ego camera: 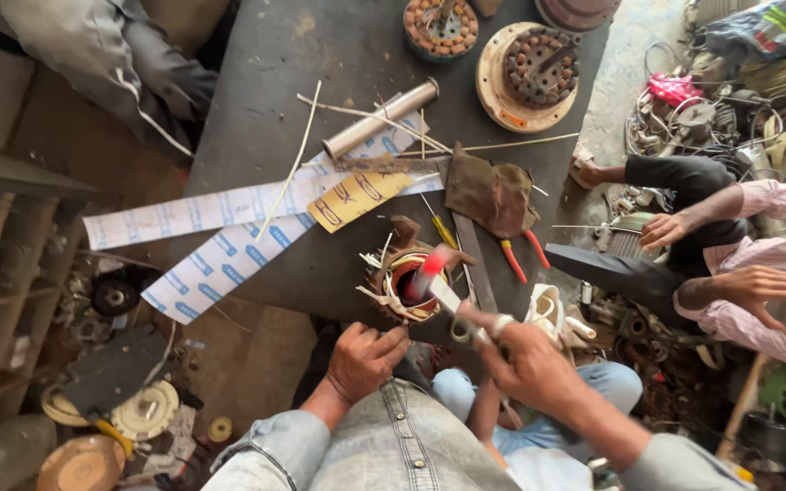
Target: The person is repairing an electrical motor stator by hand. They are wrapping white insulating tape around the copper windings and using a small hammer to tap the component into place.
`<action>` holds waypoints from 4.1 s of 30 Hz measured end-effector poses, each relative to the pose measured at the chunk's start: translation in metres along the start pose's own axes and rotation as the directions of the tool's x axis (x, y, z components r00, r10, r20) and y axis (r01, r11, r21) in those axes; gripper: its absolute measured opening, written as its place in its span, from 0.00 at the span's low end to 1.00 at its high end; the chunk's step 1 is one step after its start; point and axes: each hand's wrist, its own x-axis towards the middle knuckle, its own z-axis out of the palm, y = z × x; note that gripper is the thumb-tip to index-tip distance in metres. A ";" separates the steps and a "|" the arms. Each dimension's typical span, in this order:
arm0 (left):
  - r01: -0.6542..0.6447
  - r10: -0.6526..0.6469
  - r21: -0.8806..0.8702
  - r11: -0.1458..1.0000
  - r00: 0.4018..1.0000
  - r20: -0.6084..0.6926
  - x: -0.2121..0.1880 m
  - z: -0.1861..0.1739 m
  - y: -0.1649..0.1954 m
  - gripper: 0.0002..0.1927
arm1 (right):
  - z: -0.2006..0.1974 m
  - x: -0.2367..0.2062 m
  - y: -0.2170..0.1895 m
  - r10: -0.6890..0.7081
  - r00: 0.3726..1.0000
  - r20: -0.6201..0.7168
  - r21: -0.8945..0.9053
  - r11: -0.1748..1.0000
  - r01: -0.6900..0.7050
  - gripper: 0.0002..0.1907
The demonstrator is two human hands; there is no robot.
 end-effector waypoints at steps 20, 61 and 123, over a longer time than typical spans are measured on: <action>0.098 -0.095 -0.053 0.994 0.994 0.053 0.005 0.003 0.004 0.14 | 0.041 -0.016 0.015 0.271 0.960 -0.071 -0.061 0.959 -0.275 0.28; 0.125 -0.123 -0.072 0.990 0.992 0.035 0.011 -0.006 0.010 0.10 | 0.101 -0.034 -0.016 0.704 0.688 -0.177 0.448 0.680 -0.580 0.25; 0.446 -0.408 0.213 0.869 0.890 -0.201 0.110 0.022 -0.005 0.26 | 0.114 -0.026 0.082 0.386 0.909 -0.160 0.702 0.692 -0.170 0.13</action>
